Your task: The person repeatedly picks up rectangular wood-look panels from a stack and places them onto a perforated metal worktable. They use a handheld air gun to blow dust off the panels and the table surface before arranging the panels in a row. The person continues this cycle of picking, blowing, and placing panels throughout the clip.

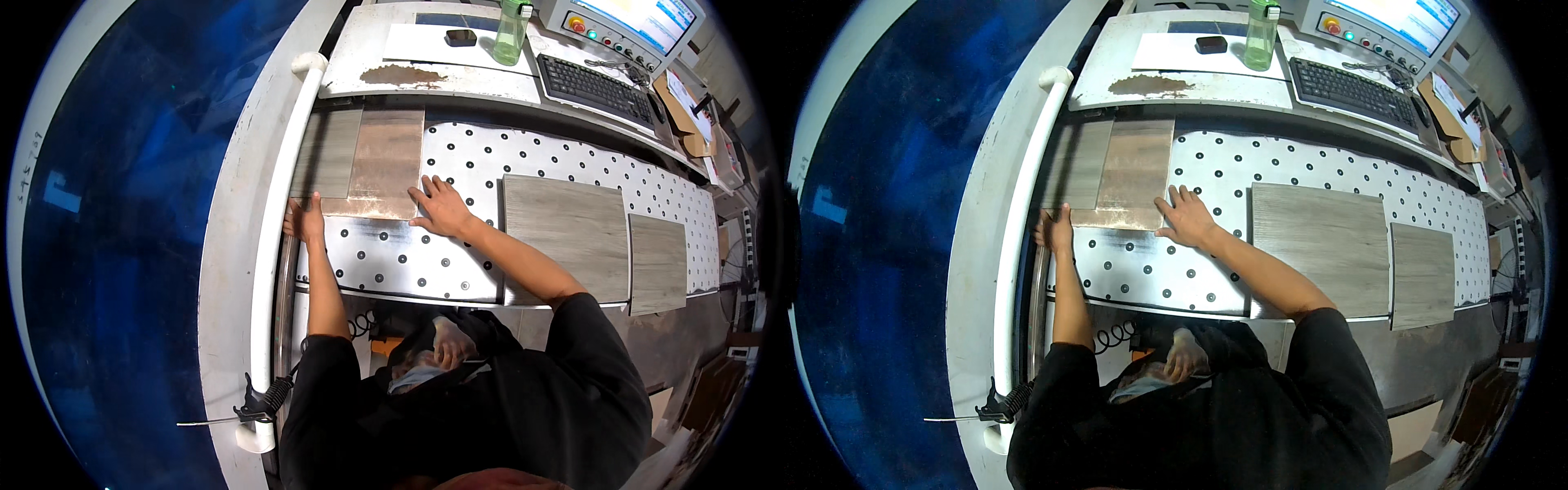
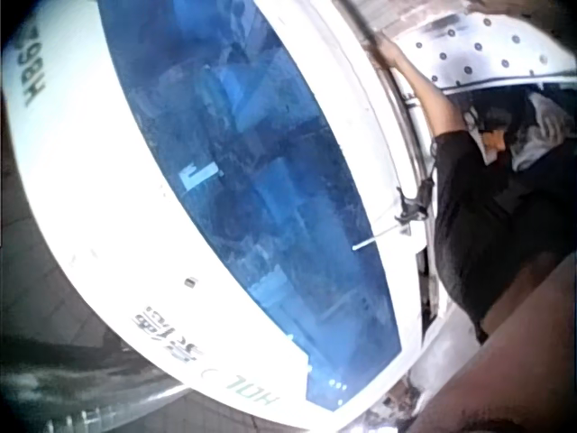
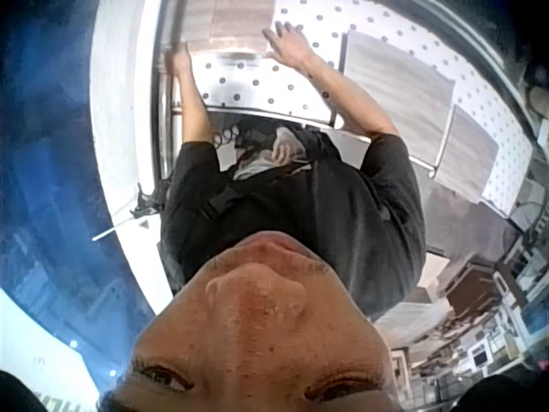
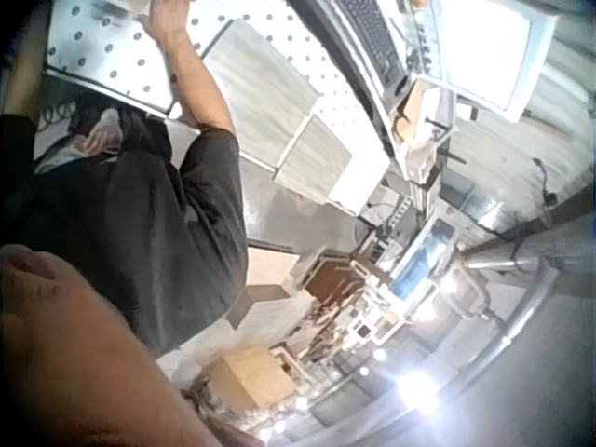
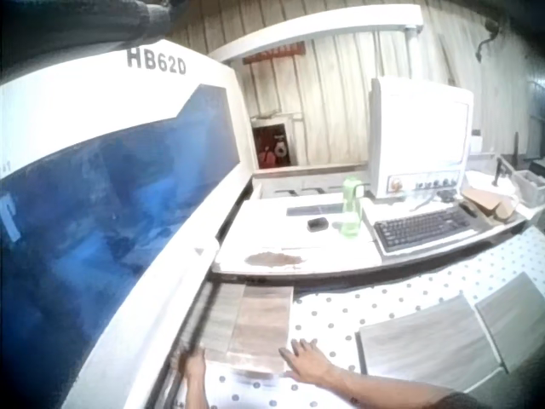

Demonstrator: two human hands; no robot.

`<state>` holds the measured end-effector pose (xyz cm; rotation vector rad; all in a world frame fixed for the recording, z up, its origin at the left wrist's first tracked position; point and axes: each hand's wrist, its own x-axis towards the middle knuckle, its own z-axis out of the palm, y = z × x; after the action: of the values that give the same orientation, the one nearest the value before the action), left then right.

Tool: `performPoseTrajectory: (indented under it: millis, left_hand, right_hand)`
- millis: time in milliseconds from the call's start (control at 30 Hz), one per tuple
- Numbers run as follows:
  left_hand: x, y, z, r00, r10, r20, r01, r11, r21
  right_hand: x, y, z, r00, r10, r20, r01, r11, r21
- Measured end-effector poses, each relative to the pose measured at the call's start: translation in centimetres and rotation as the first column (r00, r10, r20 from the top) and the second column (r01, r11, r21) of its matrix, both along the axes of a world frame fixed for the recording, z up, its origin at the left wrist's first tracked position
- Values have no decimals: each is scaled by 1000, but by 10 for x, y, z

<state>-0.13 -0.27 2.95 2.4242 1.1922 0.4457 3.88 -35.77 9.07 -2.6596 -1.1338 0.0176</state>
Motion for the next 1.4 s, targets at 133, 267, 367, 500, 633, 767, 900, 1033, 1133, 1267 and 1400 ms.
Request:
performPoseTrajectory:
  millis: [133,267,367,500,633,767,900,1033,1133,1267,1400]
  left_hand:
    - [3,8,-13,1000,-3,-7,4,998,62]
    - [-2,26,-29,1000,-15,27,12,993,113]
    - [1,11,-23,1000,-21,-20,23,995,96]
    - [-3,17,-21,1000,-3,-5,3,991,134]
    - [-2,15,-17,999,26,-34,-22,992,124]
    - [-4,10,-13,999,18,-28,-15,994,111]
    - [-3,4,-6,998,11,-59,-8,998,63]
    - [-2,8,-10,999,15,-44,-11,996,91]
    - [-2,6,-8,999,17,-47,-14,998,58]
    - [-5,10,-12,999,13,-42,-9,997,81]
    - [-1,8,-9,996,26,-82,-21,998,66]
  right_hand:
    - [5,-1,-6,996,76,45,-72,994,-84]
    - [3,4,-5,998,61,21,-59,996,-65]
    - [-4,9,-13,1000,-21,-21,22,999,28]
    - [-2,47,-12,991,80,-103,-57,976,209]
    - [6,101,-34,984,146,-103,-108,945,310]
    - [9,138,-36,987,149,-54,-127,948,291]
    - [12,141,-47,988,155,3,-147,933,330]
    - [13,140,-44,988,149,-32,-132,940,314]
    - [14,139,-42,988,148,-31,-132,942,308]
    - [12,139,-41,988,150,-17,-137,935,326]
    - [13,139,-41,988,151,-10,-138,923,358]
